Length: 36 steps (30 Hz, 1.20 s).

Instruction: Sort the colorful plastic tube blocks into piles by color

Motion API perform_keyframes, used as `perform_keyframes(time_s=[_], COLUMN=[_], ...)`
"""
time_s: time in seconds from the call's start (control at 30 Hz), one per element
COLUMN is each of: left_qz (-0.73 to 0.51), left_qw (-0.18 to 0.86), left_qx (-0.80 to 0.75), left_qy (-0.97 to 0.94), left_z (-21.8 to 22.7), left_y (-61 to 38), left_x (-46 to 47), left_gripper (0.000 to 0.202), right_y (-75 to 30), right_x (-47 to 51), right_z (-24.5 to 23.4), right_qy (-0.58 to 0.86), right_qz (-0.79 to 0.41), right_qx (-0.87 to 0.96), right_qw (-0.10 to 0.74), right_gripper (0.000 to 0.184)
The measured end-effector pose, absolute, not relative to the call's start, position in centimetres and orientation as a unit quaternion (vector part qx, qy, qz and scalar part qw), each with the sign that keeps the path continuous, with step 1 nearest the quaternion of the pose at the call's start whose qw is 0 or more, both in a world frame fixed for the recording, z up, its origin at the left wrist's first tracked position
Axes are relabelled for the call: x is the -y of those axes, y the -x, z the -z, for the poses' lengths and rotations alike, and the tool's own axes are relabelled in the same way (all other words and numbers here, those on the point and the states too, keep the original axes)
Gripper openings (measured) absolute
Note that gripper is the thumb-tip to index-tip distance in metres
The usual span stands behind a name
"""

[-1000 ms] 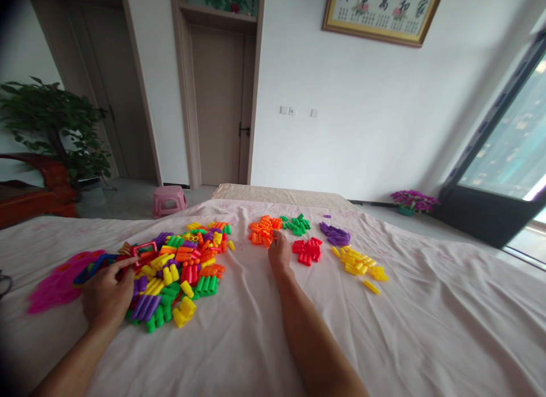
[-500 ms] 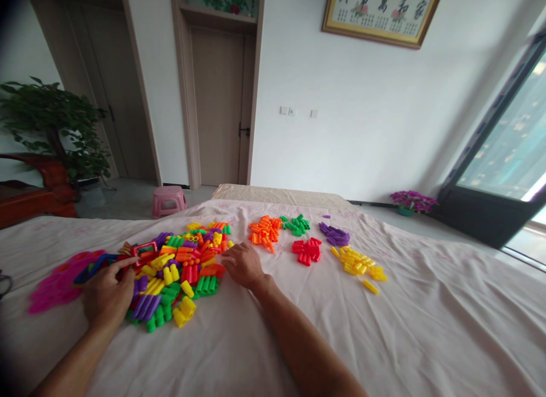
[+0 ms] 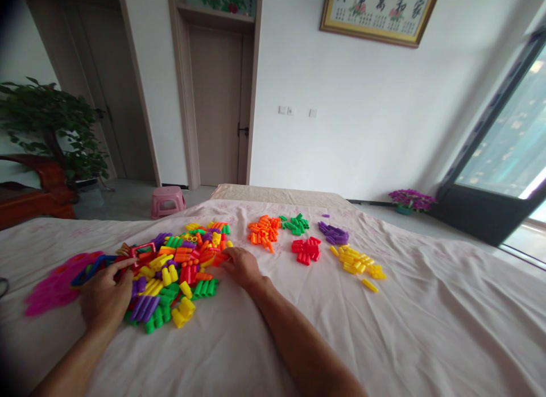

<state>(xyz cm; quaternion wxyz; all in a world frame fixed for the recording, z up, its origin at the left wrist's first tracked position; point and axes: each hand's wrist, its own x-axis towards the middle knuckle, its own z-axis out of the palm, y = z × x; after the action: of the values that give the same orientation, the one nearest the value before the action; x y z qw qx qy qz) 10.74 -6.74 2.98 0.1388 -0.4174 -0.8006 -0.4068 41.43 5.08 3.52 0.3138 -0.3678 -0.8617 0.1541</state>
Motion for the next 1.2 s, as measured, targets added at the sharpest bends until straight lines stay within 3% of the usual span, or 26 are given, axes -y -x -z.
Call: perform_keyframes(time_s=[0.2,0.4,0.63,0.83,1.07,1.2], left_qz=[0.395,0.398,0.395,0.397,0.394,0.400], left_qw=[0.126,0.130,0.126,0.122,0.121,0.120], left_qx=[0.813,0.810,0.809,0.813,0.814,0.808], left_qy=[0.409,0.411,0.417,0.409,0.409,0.416], left_z=[-3.0,-2.9,-3.0,-3.1,-3.1,-3.2], left_y=[-10.7,-10.7,-10.7,-10.8,-10.9,-10.8], left_x=[6.7,6.7,6.7,6.8,6.8,6.8], left_gripper=[0.039,0.039,0.041,0.039,0.039,0.041], right_y=[-43.9,-48.0,-50.7,-50.8,-50.7,-50.3], right_x=[-8.4,-11.5,-13.1,-12.7,-10.9,-10.3], right_z=[-3.2,-2.9,-1.4,-1.6,-2.7,-2.9], right_qy=[0.431,0.512,0.576,0.564,0.604,0.568], right_qz=[-0.167,-0.140,-0.194,-0.181,-0.221,-0.194], right_qx=[0.718,0.597,0.585,0.584,0.629,0.675], right_qw=[0.520,0.602,0.537,0.555,0.436,0.429], right_gripper=[0.027,0.043,0.037,0.041,0.040,0.037])
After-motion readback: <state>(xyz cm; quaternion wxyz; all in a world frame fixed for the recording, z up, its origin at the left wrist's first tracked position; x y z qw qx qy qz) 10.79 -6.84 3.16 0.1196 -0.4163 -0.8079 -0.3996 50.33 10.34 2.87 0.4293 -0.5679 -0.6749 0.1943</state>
